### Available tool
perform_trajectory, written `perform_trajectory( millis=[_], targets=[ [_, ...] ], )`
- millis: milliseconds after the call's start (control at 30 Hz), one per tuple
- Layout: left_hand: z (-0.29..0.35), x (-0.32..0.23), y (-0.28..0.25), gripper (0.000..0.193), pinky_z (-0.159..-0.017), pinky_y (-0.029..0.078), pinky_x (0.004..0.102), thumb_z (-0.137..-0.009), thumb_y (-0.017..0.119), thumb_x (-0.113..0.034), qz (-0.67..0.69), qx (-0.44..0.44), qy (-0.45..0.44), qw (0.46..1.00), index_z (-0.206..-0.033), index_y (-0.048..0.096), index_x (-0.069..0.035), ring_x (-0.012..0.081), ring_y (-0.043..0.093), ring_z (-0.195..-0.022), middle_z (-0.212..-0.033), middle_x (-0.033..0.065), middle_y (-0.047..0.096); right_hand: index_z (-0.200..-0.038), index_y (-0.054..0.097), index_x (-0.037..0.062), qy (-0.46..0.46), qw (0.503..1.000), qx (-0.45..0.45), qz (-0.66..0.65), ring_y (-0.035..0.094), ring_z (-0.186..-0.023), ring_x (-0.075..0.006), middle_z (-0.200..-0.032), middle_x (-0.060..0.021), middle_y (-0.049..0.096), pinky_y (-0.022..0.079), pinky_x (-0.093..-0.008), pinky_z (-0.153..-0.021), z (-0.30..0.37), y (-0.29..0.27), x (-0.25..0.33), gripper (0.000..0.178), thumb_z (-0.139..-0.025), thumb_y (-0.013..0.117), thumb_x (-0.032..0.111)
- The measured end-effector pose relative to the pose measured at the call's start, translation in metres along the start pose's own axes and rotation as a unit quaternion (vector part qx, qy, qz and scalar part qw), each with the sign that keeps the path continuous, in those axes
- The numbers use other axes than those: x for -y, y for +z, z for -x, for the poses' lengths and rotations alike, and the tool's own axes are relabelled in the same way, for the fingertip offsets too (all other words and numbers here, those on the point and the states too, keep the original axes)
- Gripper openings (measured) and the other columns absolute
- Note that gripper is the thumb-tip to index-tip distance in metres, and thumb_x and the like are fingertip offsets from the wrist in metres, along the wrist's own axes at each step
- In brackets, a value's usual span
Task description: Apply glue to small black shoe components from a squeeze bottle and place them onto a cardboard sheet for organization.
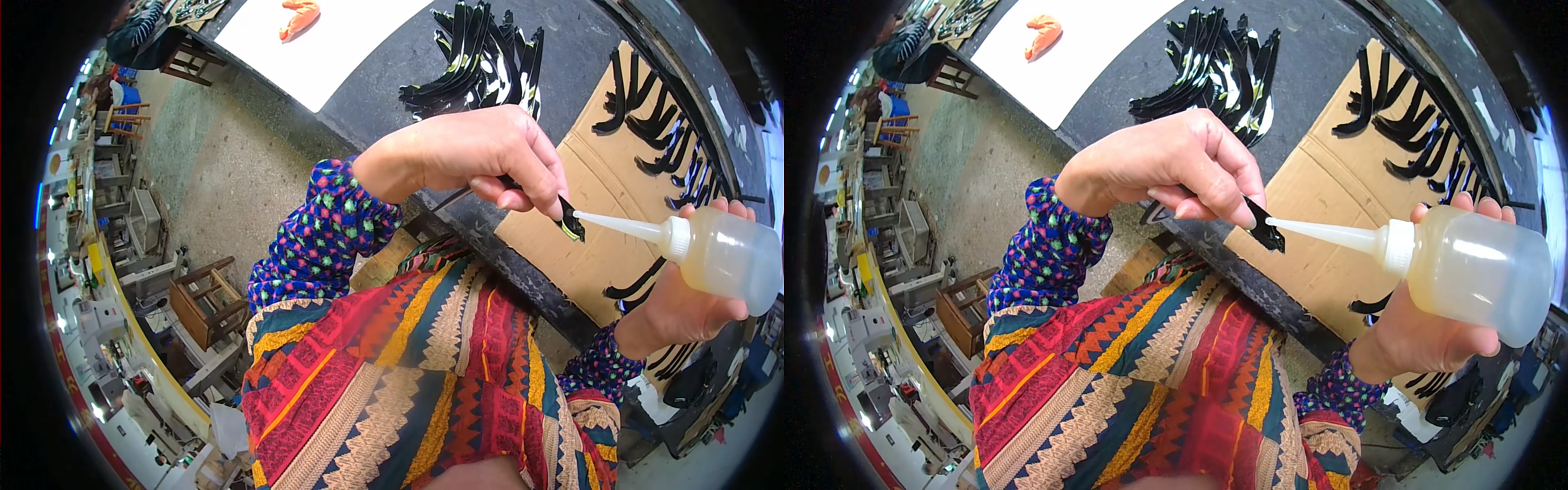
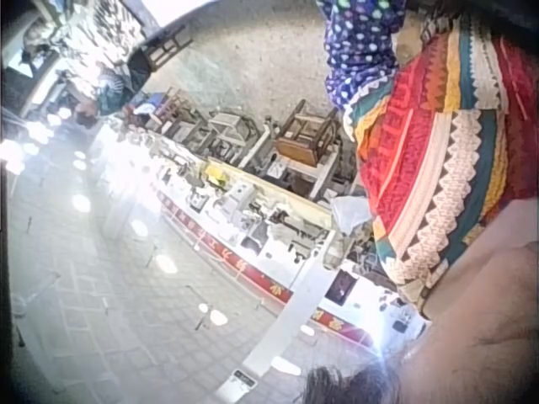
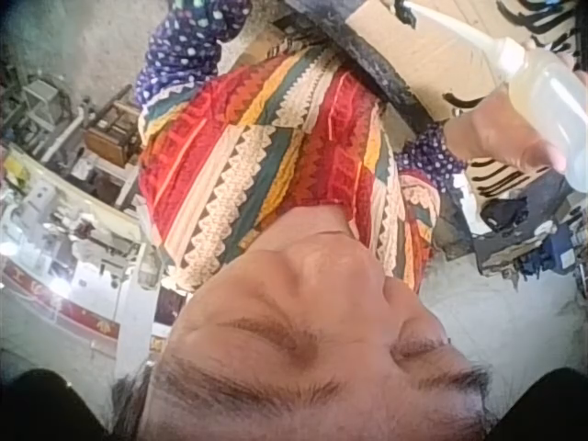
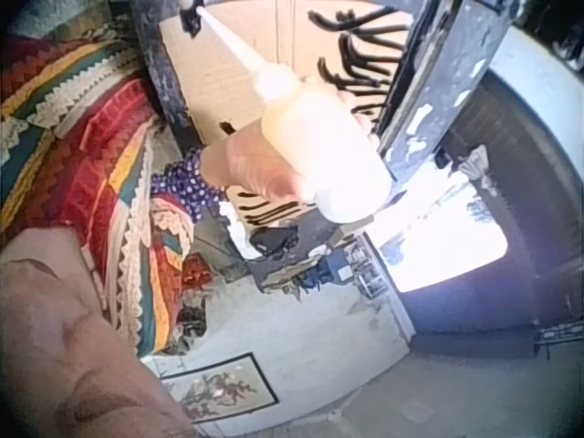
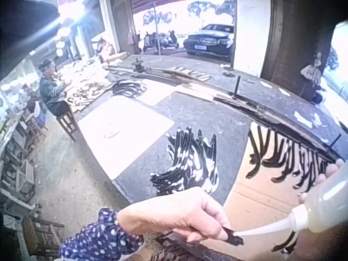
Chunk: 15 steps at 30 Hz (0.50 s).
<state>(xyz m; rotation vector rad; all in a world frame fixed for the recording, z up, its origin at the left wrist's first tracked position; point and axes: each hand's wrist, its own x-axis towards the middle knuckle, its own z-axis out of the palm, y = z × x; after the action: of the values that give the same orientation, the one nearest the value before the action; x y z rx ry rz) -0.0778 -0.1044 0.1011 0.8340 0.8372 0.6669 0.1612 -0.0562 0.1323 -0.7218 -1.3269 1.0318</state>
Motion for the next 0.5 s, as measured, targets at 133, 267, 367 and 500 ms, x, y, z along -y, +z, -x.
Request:
perform_trajectory(
  millis=[133,267,367,500],
  targets=[
    [0.001,-0.001,0.000,0.015,-0.033,0.023,0.0132,-0.070,0.064,-0.006,-0.003,-0.003,-0.003,1.000,-0.082,0.062,0.003,-0.0006,0.041,-0.040,-0.054,-0.0018,0.051,-0.127,0.027,-0.0015,0.009,0.995,0.038,-0.089,0.037,-0.118,-0.0299,-0.127,-0.0155,0.037,0.029,-0.0488,-0.096,0.001,-0.009,-0.003,0.092,-0.064,0.069,0.050],
    [0.002,-0.001,0.001,0.015,-0.034,0.024,0.0129,-0.070,0.064,-0.006,-0.004,-0.002,-0.009,1.000,-0.082,0.062,0.003,-0.0007,0.041,-0.040,-0.054,-0.0021,0.051,-0.127,0.027,-0.0015,0.007,0.996,0.031,-0.078,0.037,-0.118,-0.0300,-0.127,-0.0158,0.037,0.030,-0.0488,-0.095,0.002,-0.007,-0.002,0.093,-0.063,0.069,0.051],
    [0.002,-0.001,0.001,0.016,-0.034,0.024,0.0126,-0.070,0.065,-0.006,-0.005,-0.004,-0.009,1.000,-0.082,0.062,0.002,-0.0007,0.042,-0.040,-0.055,-0.0022,0.051,-0.127,0.027,-0.0017,0.010,0.996,0.041,-0.076,0.038,-0.118,-0.0300,-0.127,-0.0161,0.037,0.030,-0.0489,-0.095,0.002,-0.009,-0.003,0.093,-0.063,0.069,0.051],
    [0.002,0.000,0.001,0.016,-0.034,0.024,0.0125,-0.070,0.065,-0.007,0.003,0.000,-0.007,1.000,-0.083,0.062,0.002,-0.0007,0.042,-0.040,-0.055,-0.0021,0.051,-0.127,0.027,-0.0015,0.012,0.995,0.043,-0.084,0.038,-0.117,-0.0295,-0.126,-0.0163,0.037,0.030,-0.0491,-0.096,0.001,-0.010,-0.004,0.093,-0.063,0.068,0.052]
  ],
)
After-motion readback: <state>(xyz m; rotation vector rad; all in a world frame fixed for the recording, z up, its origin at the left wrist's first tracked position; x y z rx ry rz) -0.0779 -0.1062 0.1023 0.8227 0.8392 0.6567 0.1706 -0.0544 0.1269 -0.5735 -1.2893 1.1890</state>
